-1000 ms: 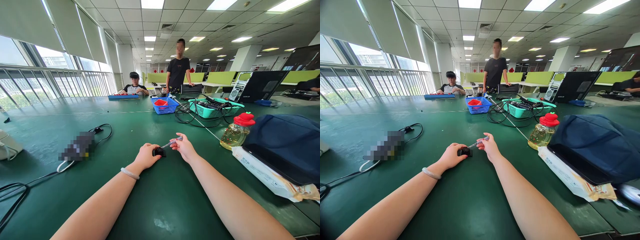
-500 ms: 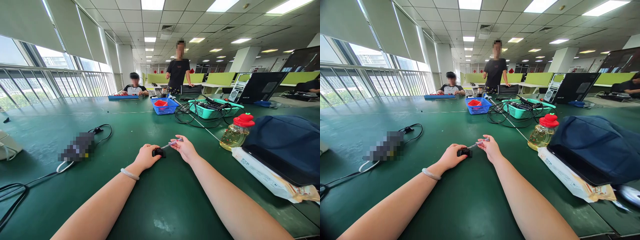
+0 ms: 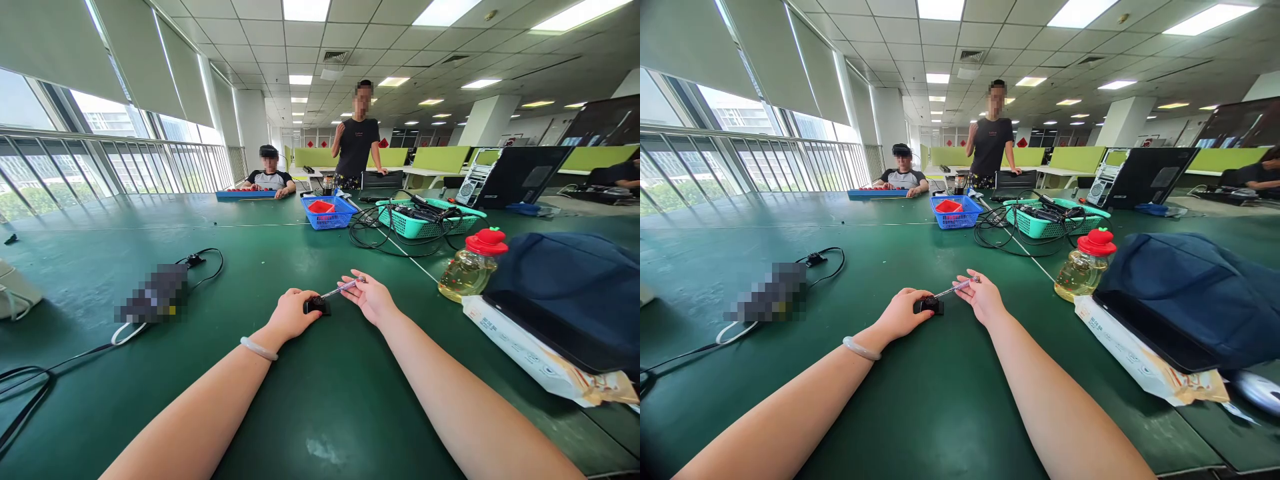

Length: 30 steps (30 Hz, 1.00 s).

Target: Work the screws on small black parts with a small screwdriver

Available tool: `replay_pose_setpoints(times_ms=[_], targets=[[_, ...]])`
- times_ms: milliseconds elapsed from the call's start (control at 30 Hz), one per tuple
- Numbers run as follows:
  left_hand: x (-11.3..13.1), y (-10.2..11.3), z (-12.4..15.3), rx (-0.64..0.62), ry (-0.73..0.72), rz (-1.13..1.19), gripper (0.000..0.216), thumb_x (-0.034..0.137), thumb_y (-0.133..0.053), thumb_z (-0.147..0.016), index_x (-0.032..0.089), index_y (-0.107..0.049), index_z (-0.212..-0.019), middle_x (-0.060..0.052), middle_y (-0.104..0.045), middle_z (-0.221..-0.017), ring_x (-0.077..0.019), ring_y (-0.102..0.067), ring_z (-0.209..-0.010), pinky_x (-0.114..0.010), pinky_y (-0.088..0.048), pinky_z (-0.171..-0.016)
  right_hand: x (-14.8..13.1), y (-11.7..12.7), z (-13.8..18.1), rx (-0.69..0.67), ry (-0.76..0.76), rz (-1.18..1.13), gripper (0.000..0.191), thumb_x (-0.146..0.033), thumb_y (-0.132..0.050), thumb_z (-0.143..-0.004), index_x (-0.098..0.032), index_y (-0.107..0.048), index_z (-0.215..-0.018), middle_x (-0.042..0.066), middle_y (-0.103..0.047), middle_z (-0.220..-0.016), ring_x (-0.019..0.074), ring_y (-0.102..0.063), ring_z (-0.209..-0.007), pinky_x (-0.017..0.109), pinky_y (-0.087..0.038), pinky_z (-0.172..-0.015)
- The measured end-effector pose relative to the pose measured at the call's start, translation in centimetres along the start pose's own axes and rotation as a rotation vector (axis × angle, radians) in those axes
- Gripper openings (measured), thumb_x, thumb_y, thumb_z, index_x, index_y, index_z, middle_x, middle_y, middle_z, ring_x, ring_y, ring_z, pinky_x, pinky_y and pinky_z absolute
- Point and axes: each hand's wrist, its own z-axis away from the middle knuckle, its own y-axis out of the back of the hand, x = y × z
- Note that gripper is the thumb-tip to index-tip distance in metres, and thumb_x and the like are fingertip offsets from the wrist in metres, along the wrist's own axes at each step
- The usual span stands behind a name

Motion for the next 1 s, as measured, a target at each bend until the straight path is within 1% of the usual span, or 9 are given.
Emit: replay_pose_setpoints(times_ms=[267, 400, 533, 633, 767, 900, 1000], targets=[[0.02, 0.0, 0.02, -0.004, -0.007, 0.014, 0.036, 0.031, -0.068, -0.081, 0.028, -0.071, -0.117, -0.005, -0.073, -0.113, -0.0276, -0.055, -0.122, -0.042, -0.044, -0.108, 0.24, 0.61, -0.71, 0.045, 0.031, 0.008, 0.027, -0.001, -0.044, -0.091, -0.021, -0.06, -0.099, 0.003, -0.074, -0.081, 0.0175, -0.076, -0.073, 0.032, -0.063, -0.07], [-0.02, -0.05, 0.02, -0.001, 0.0, 0.015, 0.036, 0.031, -0.068, -0.081, 0.028, -0.071, -0.117, -0.006, -0.072, -0.114, -0.0274, -0.055, -0.122, -0.042, -0.045, -0.108, 0.24, 0.51, -0.79, 0.034, 0.082, 0.04, 0.025, -0.004, -0.046, -0.091, -0.022, -0.061, -0.1, 0.001, -0.072, -0.077, 0.0173, -0.076, -0.073, 0.033, -0.061, -0.072], [-0.06, -0.08, -0.01, -0.005, 0.0, 0.01, 0.037, 0.032, -0.068, -0.081, 0.028, -0.07, -0.117, -0.006, -0.072, -0.115, -0.0276, -0.054, -0.123, -0.042, -0.045, -0.108, 0.15, 0.3, -0.54, 0.011, 0.176, 0.082, 0.024, -0.008, -0.05, -0.089, -0.024, -0.06, -0.103, -0.002, -0.071, -0.076, 0.0173, -0.075, -0.074, 0.036, -0.06, -0.076], [-0.08, -0.11, -0.02, -0.009, -0.004, 0.007, 0.037, 0.032, -0.068, -0.081, 0.028, -0.07, -0.118, -0.006, -0.072, -0.115, -0.0277, -0.054, -0.123, -0.042, -0.045, -0.108, 0.15, 0.28, -0.45, -0.02, 0.209, 0.112, 0.021, -0.013, -0.055, -0.088, -0.024, -0.06, -0.104, -0.003, -0.07, -0.077, 0.0176, -0.075, -0.076, 0.035, -0.06, -0.076], [-0.08, -0.1, -0.01, -0.004, 0.003, 0.009, 0.037, 0.032, -0.068, -0.081, 0.029, -0.07, -0.118, -0.006, -0.071, -0.115, -0.0276, -0.055, -0.123, -0.042, -0.044, -0.109, 0.27, 0.41, -0.59, -0.015, 0.228, 0.111, 0.019, -0.021, -0.065, -0.084, -0.025, -0.06, -0.102, -0.003, -0.07, -0.077, 0.0171, -0.074, -0.075, 0.033, -0.06, -0.073], [-0.04, -0.07, 0.0, -0.004, 0.007, 0.01, 0.038, 0.033, -0.068, -0.081, 0.029, -0.07, -0.118, -0.006, -0.071, -0.116, -0.0277, -0.055, -0.122, -0.042, -0.044, -0.109, 0.48, 0.55, -0.86, -0.021, 0.216, 0.096, 0.023, -0.028, -0.076, -0.079, -0.024, -0.063, -0.097, -0.003, -0.069, -0.075, 0.0157, -0.071, -0.071, 0.032, -0.061, -0.07], [-0.04, -0.06, -0.02, -0.007, 0.004, 0.006, 0.037, 0.033, -0.068, -0.081, 0.029, -0.07, -0.117, -0.006, -0.071, -0.115, -0.0278, -0.055, -0.122, -0.042, -0.045, -0.108, 0.53, 0.67, -1.02, -0.027, 0.207, 0.091, 0.026, -0.031, -0.079, -0.076, -0.024, -0.063, -0.095, -0.003, -0.068, -0.073, 0.0148, -0.069, -0.069, 0.032, -0.061, -0.07]])
